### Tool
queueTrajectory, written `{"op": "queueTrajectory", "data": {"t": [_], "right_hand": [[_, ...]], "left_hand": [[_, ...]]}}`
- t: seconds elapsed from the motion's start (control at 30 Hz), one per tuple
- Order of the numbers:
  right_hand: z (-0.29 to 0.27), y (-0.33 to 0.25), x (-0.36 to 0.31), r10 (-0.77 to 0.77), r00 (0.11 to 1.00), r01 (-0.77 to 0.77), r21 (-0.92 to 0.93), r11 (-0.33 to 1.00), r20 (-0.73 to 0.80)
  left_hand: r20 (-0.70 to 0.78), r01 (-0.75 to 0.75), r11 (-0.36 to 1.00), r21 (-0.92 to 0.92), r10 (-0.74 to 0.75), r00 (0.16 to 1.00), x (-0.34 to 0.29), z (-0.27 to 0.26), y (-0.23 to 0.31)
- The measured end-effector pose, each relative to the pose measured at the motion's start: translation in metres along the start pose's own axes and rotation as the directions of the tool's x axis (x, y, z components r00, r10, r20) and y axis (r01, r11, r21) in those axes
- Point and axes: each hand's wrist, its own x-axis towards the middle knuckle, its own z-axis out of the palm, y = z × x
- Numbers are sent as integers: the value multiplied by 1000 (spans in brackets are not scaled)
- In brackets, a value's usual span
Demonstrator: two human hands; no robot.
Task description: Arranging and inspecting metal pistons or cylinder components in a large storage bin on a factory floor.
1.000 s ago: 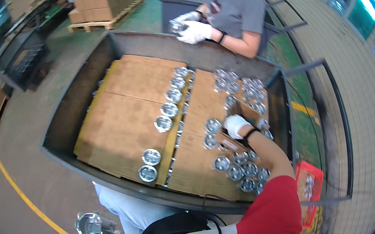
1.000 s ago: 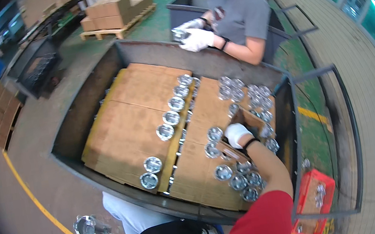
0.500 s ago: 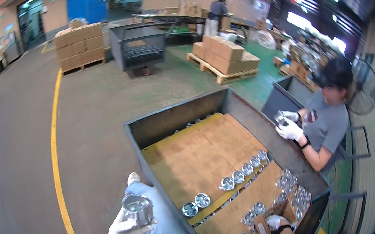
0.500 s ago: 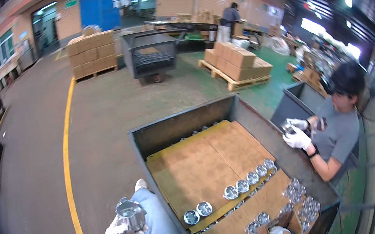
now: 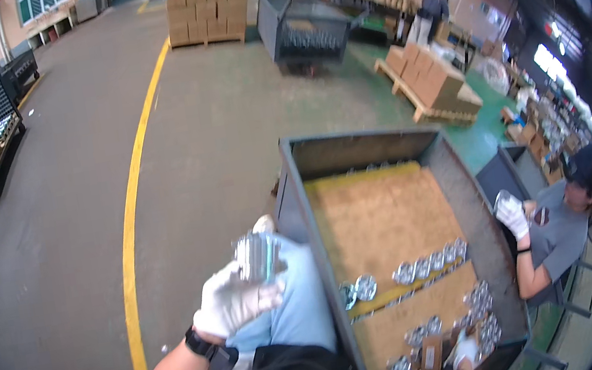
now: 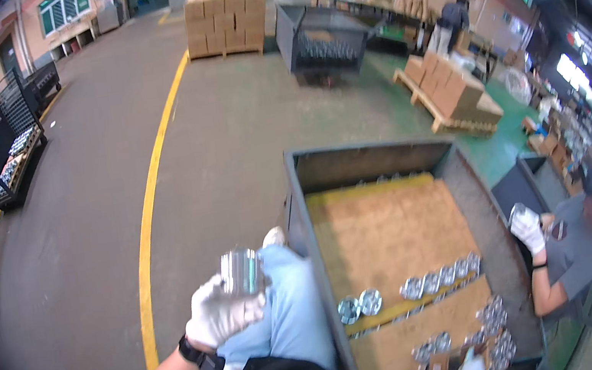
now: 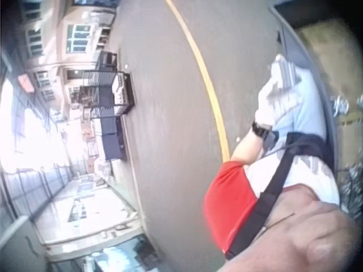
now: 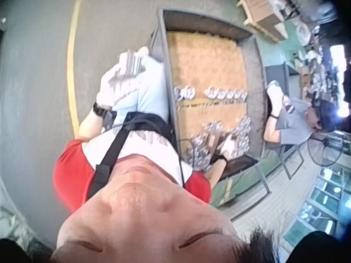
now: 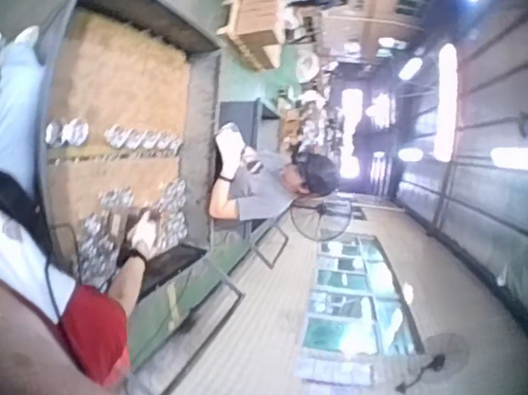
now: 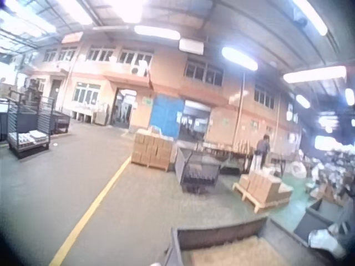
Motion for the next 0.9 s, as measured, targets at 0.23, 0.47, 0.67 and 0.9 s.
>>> {"op": "queueTrajectory", "data": {"t": [0.23, 0.47, 0.67, 0.9], "right_hand": [[-123, -236, -105, -735, 476, 875, 178, 450, -484], [-144, -383, -211, -914, -61, 930, 309, -198, -402], [-143, -406, -231, -864, -175, 854, 364, -372, -473], [-153, -415, -233, -877, -208, 905, 256, -341, -433]], "left_hand": [[132, 36, 984, -175, -13, 991, 24, 5, 7], [83, -52, 994, -95, 60, 995, -2, 16, 7], [-42, -282, 902, 326, 312, 949, -12, 32, 0], [-73, -390, 758, 523, 496, 865, -2, 33, 0]]}}
